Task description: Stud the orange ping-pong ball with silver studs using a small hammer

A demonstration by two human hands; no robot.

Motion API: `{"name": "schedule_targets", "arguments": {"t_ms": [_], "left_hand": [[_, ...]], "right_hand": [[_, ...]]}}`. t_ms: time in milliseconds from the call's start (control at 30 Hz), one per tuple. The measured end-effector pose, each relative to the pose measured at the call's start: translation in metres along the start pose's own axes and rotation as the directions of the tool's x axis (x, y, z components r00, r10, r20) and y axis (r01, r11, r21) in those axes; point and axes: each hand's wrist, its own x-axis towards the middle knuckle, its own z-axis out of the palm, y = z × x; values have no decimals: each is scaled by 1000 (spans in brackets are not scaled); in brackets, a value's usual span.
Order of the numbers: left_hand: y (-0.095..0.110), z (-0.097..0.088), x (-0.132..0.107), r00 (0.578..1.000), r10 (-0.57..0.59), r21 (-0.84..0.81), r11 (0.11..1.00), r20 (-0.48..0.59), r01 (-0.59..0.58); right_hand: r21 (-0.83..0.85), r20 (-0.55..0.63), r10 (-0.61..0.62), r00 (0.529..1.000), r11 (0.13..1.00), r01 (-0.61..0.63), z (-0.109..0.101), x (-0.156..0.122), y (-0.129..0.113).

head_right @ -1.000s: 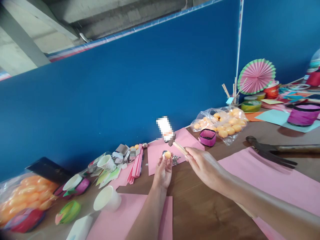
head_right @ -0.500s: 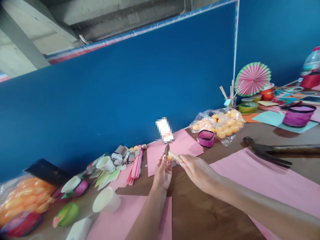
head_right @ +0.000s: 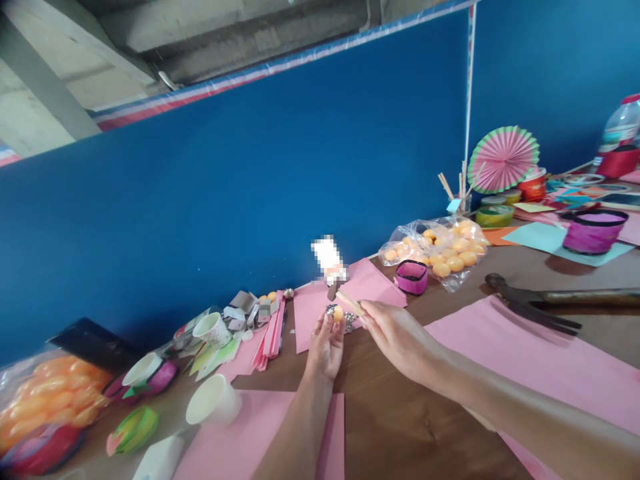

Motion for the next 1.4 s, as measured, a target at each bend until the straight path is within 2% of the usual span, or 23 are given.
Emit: {"name": "schedule_targets", "arguments": {"t_ms": [167, 267, 333, 467, 633, 800, 967, 1033, 1133, 1200, 1300, 1400], "left_hand": [[2, 3, -3, 999, -14, -16, 1000, 33, 15], [3, 5, -3, 998, -9, 3, 1000, 58, 9], [3, 6, -3, 998, 2, 14, 1000, 60, -3], [4, 6, -3, 998, 15, 46, 999, 62, -18], [4, 8, -5, 997, 30, 93, 995, 74, -36], [3, 10, -5, 996, 22, 137, 990, 88, -34], [1, 7, -4, 995, 31, 123, 991, 90, -42], [1, 5, -3, 996, 21, 103, 994, 85, -30], [1, 1, -2, 998, -26, 66, 998, 54, 22], [1, -2, 0, 999, -35, 22, 999, 12, 35], [2, -6, 5, 999, -20, -43, 999, -37, 18], [2, -8, 8, 997, -18, -46, 999, -73, 15]], "right_hand": [[13, 97, 4, 995, 1000, -6, -4, 2, -2], [16, 26, 26, 999, 1000, -26, -7, 3, -3], [9, 22, 20, 1000, 1000, -20, -9, 5, -4], [-5, 133, 10, 991, 1000, -9, -14, 8, -5], [-58, 64, 38, 997, 998, -35, -20, 8, -2], [-55, 163, 6, 987, 998, 3, -16, 6, 6], [-58, 82, 22, 996, 998, -18, -14, 3, 8], [-43, 98, -1, 995, 999, 6, -13, 3, 10], [-41, 125, -17, 992, 999, 22, -12, 7, 18], [-94, 68, -3, 998, 996, 10, -12, 12, 28], [-217, -31, -23, 999, 976, 16, -11, 17, 51], [-319, -31, 4, 1000, 948, -14, -2, 17, 77]]}}
